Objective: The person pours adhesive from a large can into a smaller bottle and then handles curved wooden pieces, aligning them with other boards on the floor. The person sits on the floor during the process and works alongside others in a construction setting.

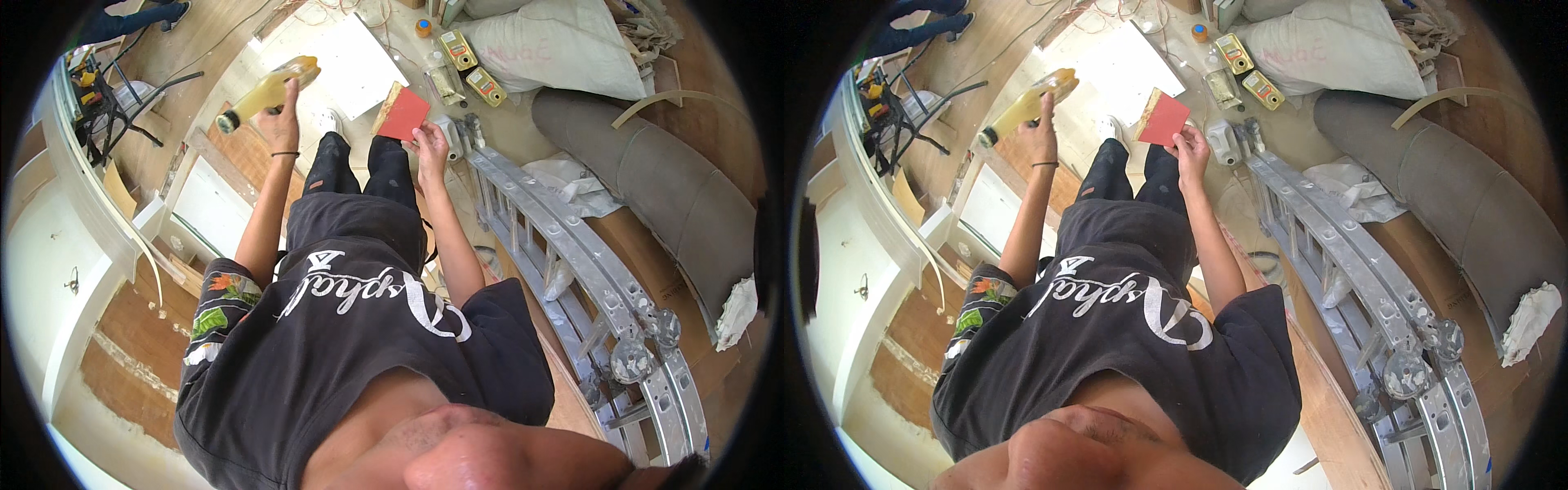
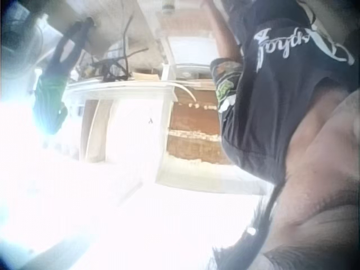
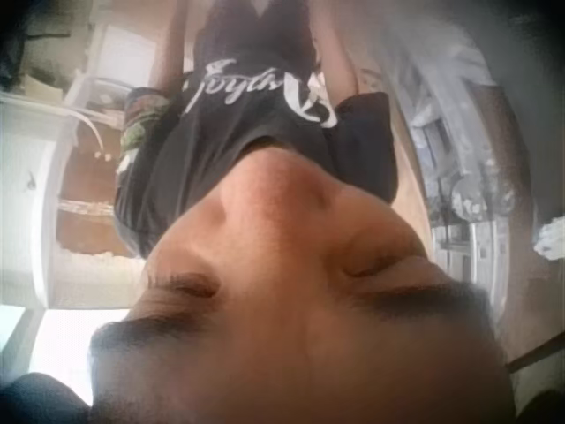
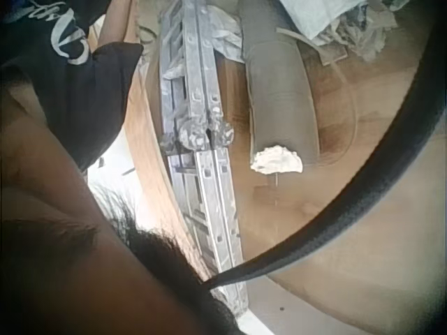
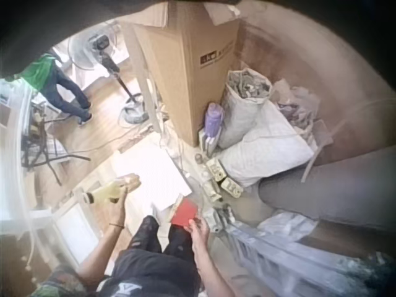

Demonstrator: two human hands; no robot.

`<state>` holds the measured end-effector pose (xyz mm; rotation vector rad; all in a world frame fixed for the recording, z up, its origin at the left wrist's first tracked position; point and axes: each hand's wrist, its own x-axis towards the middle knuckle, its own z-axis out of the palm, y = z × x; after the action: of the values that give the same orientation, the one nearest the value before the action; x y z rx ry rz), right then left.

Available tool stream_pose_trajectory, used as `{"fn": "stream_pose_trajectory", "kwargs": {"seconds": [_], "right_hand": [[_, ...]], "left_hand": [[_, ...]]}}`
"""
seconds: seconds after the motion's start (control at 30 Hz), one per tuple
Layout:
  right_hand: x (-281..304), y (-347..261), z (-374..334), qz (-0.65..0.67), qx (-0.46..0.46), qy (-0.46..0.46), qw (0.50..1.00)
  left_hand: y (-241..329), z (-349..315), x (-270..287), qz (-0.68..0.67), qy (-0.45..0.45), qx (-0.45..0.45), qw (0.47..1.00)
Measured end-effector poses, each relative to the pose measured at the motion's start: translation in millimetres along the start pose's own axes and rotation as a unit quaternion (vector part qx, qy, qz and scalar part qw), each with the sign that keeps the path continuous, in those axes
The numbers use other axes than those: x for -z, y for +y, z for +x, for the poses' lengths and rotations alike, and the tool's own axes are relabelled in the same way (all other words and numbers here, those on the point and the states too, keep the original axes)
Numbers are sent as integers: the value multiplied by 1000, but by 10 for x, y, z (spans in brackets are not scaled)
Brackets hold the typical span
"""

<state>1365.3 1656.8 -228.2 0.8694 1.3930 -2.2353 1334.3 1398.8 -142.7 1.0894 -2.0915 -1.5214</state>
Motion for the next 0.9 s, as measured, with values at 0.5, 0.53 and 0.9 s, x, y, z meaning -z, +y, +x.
{"fn": "stream_pose_trajectory", "kwargs": {"seconds": [0.5, 0.53, 0.9], "right_hand": [[1236, 992, 1941, -563, 195, 157, 787], [1315, 1026, 2139, -577, 192, 164, 777], [1518, 1333, 3145, -634, 138, 272, 711]], "left_hand": [[-1203, -762, 595, 187, -54, 73, 978], [-1278, -842, 621, 205, -59, 94, 972], [-1734, -995, 930, 236, -19, 205, 950]]}}
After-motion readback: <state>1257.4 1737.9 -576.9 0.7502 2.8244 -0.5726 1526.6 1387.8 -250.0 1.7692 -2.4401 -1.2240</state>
